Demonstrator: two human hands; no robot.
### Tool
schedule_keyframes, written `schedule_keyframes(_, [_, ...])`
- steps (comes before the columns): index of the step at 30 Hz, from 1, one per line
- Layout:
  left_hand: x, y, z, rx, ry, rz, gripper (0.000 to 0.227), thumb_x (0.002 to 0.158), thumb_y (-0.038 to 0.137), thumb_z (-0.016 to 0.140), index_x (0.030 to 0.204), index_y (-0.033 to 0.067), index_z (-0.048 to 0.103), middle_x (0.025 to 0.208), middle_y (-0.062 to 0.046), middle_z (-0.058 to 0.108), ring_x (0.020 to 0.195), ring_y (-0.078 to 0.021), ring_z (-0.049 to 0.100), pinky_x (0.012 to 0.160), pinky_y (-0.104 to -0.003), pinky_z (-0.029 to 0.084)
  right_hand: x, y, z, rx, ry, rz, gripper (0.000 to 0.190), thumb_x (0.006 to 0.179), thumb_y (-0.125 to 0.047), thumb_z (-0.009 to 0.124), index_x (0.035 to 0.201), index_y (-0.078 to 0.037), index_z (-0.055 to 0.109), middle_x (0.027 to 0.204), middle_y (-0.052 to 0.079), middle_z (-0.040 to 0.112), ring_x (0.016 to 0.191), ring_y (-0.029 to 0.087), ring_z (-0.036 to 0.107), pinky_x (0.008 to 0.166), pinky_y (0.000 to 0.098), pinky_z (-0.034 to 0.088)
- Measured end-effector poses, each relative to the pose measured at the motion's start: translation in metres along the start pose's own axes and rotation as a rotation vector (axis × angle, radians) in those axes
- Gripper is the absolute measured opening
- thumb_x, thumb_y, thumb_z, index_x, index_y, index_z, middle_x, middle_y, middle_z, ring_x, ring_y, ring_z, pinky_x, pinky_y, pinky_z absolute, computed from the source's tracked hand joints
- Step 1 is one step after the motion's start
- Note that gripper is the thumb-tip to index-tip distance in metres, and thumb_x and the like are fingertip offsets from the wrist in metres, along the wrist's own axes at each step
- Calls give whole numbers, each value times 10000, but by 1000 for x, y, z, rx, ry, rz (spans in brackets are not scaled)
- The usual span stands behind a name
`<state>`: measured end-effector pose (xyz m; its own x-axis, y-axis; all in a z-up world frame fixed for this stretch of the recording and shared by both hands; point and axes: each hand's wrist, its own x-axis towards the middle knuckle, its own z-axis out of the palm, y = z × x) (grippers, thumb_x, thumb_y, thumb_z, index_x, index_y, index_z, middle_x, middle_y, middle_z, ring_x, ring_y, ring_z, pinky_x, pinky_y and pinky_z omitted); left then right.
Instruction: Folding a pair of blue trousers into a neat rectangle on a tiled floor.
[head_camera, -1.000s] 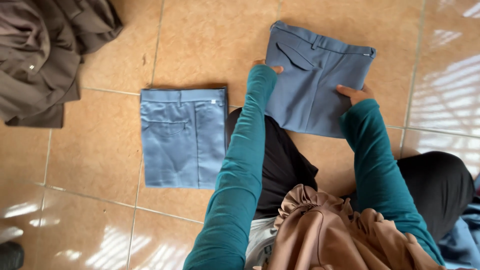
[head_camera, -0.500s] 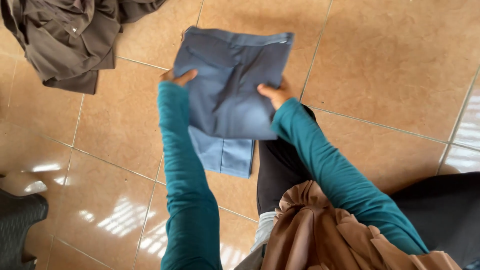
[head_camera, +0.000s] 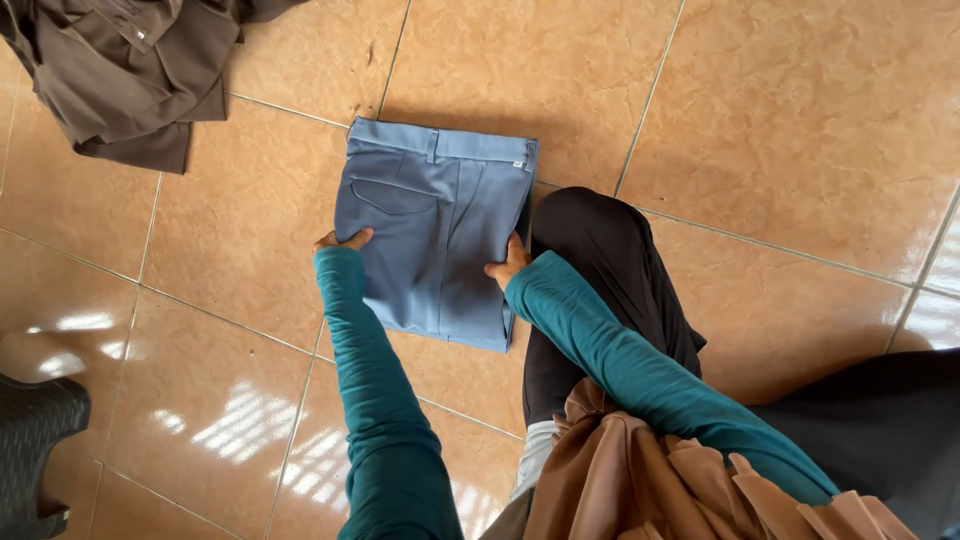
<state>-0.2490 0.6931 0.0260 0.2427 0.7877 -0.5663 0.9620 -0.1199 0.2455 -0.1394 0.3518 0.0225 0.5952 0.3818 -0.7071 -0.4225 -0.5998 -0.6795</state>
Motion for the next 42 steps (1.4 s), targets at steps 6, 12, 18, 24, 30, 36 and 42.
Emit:
schedule_keyframes(6, [25, -9, 32, 142, 21, -75, 873, 676, 628, 848, 1395, 192, 610, 1358, -159, 631, 1242, -399, 607, 988, -555, 553, -1, 6, 4, -128, -40, 44, 885, 924, -154, 701, 1637, -112, 177, 1607, 182, 402, 1459, 313, 430, 1190, 415, 408])
schedule_keyframes(12, [-37, 42, 27, 141, 144, -121, 1093, 842, 339, 788, 1621, 401, 23, 1704, -48, 211, 1553, -321, 222, 1219, -635, 61, 21, 18, 10, -402, 166, -176, 1063, 921, -282, 688, 1646, -134, -74, 1676, 167, 237, 1524, 298, 309, 1259, 398, 329])
schedule_keyframes(18, [-77, 105, 66, 134, 396, 216, 651, 961, 383, 590, 1565, 368, 348, 1639, -3, 354, 1537, -226, 264, 1246, -525, 69, -18, -76, -62, -736, 463, -668, 745, 1020, -260, 556, 1644, -100, 180, 1644, 222, 247, 1508, 435, 273, 1158, 550, 393])
schedule_keyframes(24, [-132, 173, 115, 75, 349, 410, 565, 1060, 510, 412, 1590, 336, 319, 1661, -61, 326, 1565, -287, 204, 1263, -542, 20, 8, -83, -122, -1037, 479, -539, 641, 1106, -487, 290, 1663, -193, 173, 1731, 113, 16, 1577, 367, -60, 1218, 701, -13])
schedule_keyframes(30, [-188, 206, 122, 82, 168, 427, 573, 1084, 516, 321, 1616, 315, 254, 1685, -77, 258, 1578, -305, 145, 1274, -534, -8, 32, -55, -119, -1017, 475, -479, 666, 1093, -542, 281, 1652, -193, 186, 1722, 109, 118, 1585, 345, -3, 1238, 678, -44])
schedule_keyframes(36, [-171, 202, 131, 158, 161, 395, 599, 1069, 573, 277, 1623, 364, 185, 1703, -55, 197, 1583, -294, 99, 1266, -533, -23, 23, -66, -126, -1022, 335, -321, 646, 1095, -536, 165, 1659, -243, 49, 1732, 56, 24, 1582, 298, -86, 1232, 650, -122])
schedule_keyframes(42, [-188, 254, 158, 213, 134, 486, 616, 1060, 607, 266, 1625, 381, 166, 1711, -34, 168, 1587, -288, 72, 1266, -528, -50, 21, -49, -177, -930, 426, -281, 636, 1101, -521, 160, 1659, -231, 65, 1731, 78, 54, 1583, 312, -81, 1228, 660, -118])
